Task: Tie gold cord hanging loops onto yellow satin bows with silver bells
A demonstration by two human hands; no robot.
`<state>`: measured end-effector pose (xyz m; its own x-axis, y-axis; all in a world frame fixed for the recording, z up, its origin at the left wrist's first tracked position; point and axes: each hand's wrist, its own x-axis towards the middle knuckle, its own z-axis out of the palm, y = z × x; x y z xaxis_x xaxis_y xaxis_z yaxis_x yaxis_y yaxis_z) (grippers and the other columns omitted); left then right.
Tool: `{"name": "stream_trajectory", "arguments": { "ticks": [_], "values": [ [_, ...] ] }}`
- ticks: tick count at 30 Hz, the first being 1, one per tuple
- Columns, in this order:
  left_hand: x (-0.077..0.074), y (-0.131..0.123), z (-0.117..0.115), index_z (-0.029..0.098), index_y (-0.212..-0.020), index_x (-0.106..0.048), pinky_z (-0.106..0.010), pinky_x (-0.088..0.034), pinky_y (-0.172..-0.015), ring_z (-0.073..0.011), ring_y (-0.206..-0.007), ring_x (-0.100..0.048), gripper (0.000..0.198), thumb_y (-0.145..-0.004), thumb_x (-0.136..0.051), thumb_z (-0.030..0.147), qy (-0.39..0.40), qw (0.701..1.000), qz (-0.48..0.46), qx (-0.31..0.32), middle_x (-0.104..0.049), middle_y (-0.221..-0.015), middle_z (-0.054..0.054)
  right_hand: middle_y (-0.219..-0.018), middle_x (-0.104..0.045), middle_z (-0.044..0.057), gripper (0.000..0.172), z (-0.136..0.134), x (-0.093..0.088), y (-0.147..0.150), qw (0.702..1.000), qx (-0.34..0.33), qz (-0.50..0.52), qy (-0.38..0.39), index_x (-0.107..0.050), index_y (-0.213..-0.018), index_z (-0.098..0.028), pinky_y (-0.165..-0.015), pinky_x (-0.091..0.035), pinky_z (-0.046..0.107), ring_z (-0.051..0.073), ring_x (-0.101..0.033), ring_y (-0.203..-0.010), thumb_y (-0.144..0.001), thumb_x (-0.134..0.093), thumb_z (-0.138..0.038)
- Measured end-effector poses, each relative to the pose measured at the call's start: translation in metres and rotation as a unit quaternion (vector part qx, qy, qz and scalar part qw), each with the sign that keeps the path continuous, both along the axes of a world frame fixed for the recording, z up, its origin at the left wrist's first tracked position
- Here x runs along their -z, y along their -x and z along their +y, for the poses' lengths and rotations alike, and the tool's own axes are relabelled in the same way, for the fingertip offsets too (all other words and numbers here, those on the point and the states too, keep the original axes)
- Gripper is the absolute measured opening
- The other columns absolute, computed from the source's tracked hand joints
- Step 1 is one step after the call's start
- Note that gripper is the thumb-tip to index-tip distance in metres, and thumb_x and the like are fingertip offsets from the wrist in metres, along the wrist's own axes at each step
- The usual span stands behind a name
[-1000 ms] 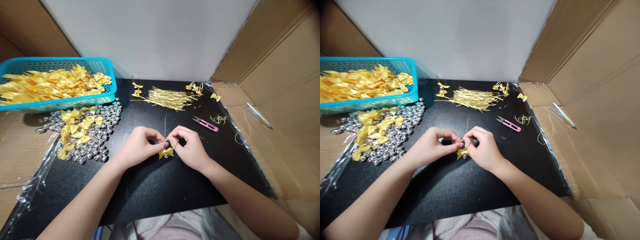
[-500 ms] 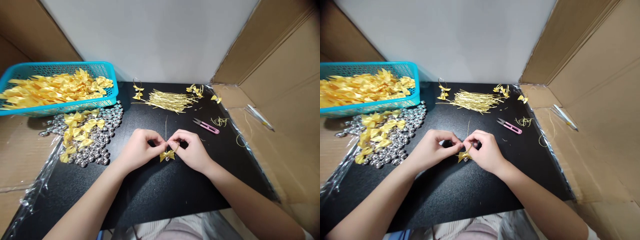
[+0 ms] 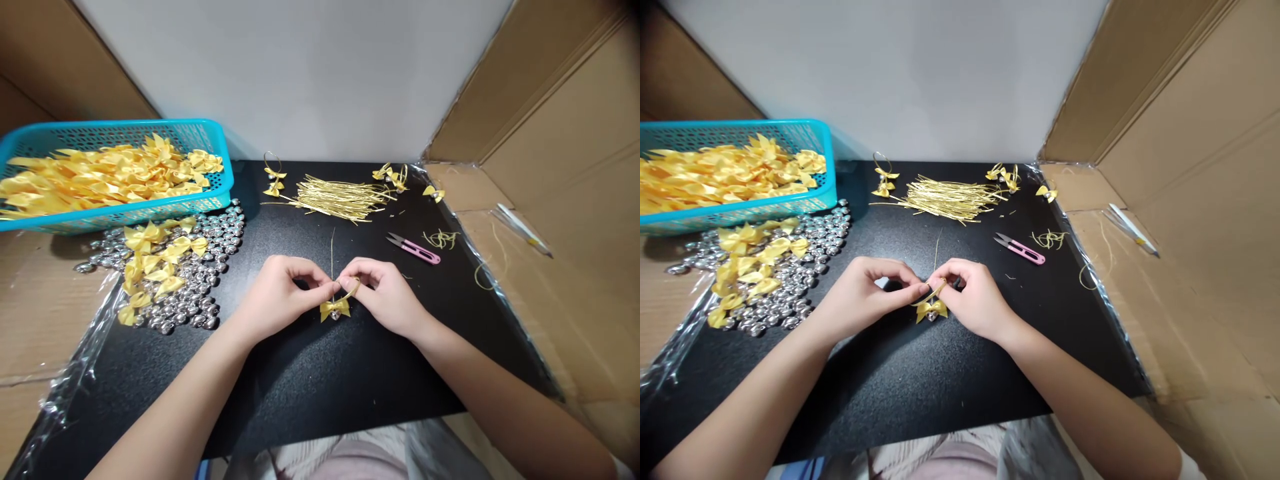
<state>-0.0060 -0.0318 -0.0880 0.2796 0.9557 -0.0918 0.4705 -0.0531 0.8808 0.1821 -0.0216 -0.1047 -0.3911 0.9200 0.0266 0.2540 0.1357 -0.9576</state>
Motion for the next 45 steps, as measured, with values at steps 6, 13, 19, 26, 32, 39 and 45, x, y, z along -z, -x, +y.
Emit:
{"name": "stream_trajectory", "arguments": {
  "ticks": [6,13,19,26,32,39,45],
  "values": [
    [-0.001,-0.001,-0.001,0.018,-0.071,-0.076,-0.023,-0.043,-0.058,-0.0141,-0.061,-0.061,0.019,-0.078,-0.070,0.035,0.000,1.000,0.017,-0.005,-0.072,-0.065,-0.001,-0.072,-0.062,0.002,0.015,-0.003,-0.001,0.002,0.997,0.023,-0.029,-0.075,-0.065,-0.071,-0.016,-0.063,-0.043,0.027,0.014,-0.056,-0.068,-0.084,-0.058,-0.016],
    [-0.001,0.000,-0.003,0.017,-0.070,-0.076,-0.023,-0.045,-0.059,-0.0143,-0.061,-0.062,0.018,-0.078,-0.070,0.031,-0.017,1.000,0.011,-0.014,-0.073,-0.065,-0.002,-0.072,-0.063,0.002,0.015,-0.004,-0.001,0.002,0.994,0.027,-0.026,-0.103,-0.066,-0.071,-0.016,-0.064,-0.045,0.026,0.013,-0.057,-0.068,-0.083,-0.057,-0.012],
    [-0.003,-0.001,-0.002,0.016,-0.069,-0.075,-0.022,-0.045,-0.059,-0.0143,-0.061,-0.062,0.017,-0.078,-0.067,0.028,-0.016,1.000,0.011,0.001,-0.072,-0.064,-0.002,-0.073,-0.064,0.002,0.008,-0.004,-0.002,0.001,0.994,0.015,-0.026,-0.101,-0.069,-0.076,-0.016,-0.062,-0.045,0.026,0.013,-0.057,-0.066,-0.079,-0.062,-0.012],
    [-0.003,-0.002,-0.003,0.016,-0.070,-0.075,-0.023,-0.046,-0.060,-0.0155,-0.062,-0.063,0.019,-0.079,-0.066,0.031,-0.005,1.000,0.022,0.009,-0.073,-0.066,-0.003,-0.069,-0.062,0.000,0.014,-0.004,-0.004,0.001,0.990,0.020,-0.044,-0.132,-0.063,-0.068,-0.018,-0.062,-0.045,0.027,0.013,-0.057,-0.065,-0.080,-0.061,-0.011],
    [-0.004,0.006,0.001,0.018,-0.079,-0.075,-0.024,-0.044,-0.058,-0.0164,-0.064,-0.063,0.030,-0.082,-0.062,0.044,0.055,0.997,0.045,0.017,-0.074,-0.071,-0.003,-0.069,-0.062,0.001,0.016,-0.004,-0.003,0.001,0.989,0.021,-0.068,-0.133,-0.063,-0.068,-0.018,-0.060,-0.044,0.026,0.013,-0.056,-0.064,-0.081,-0.059,-0.010],
    [-0.001,0.010,0.000,0.018,-0.086,-0.072,-0.026,-0.043,-0.059,-0.0196,-0.069,-0.064,0.031,-0.069,-0.073,0.044,0.083,0.982,0.154,0.065,-0.072,-0.077,-0.004,-0.065,-0.060,0.000,0.016,-0.002,-0.003,0.001,0.989,0.043,-0.079,-0.114,-0.064,-0.065,-0.017,-0.056,-0.041,0.025,0.011,-0.052,-0.059,-0.078,-0.059,-0.010],
    [0.003,0.001,-0.004,0.021,-0.074,-0.070,-0.026,-0.038,-0.059,-0.0192,-0.070,-0.061,0.017,-0.071,-0.072,0.037,0.024,0.975,0.209,0.069,-0.070,-0.077,-0.003,-0.065,-0.060,0.000,0.017,-0.002,-0.001,0.001,0.989,0.056,-0.088,-0.101,-0.064,-0.063,-0.018,-0.057,-0.041,0.025,0.012,-0.052,-0.060,-0.076,-0.059,-0.008]
  ]
}}
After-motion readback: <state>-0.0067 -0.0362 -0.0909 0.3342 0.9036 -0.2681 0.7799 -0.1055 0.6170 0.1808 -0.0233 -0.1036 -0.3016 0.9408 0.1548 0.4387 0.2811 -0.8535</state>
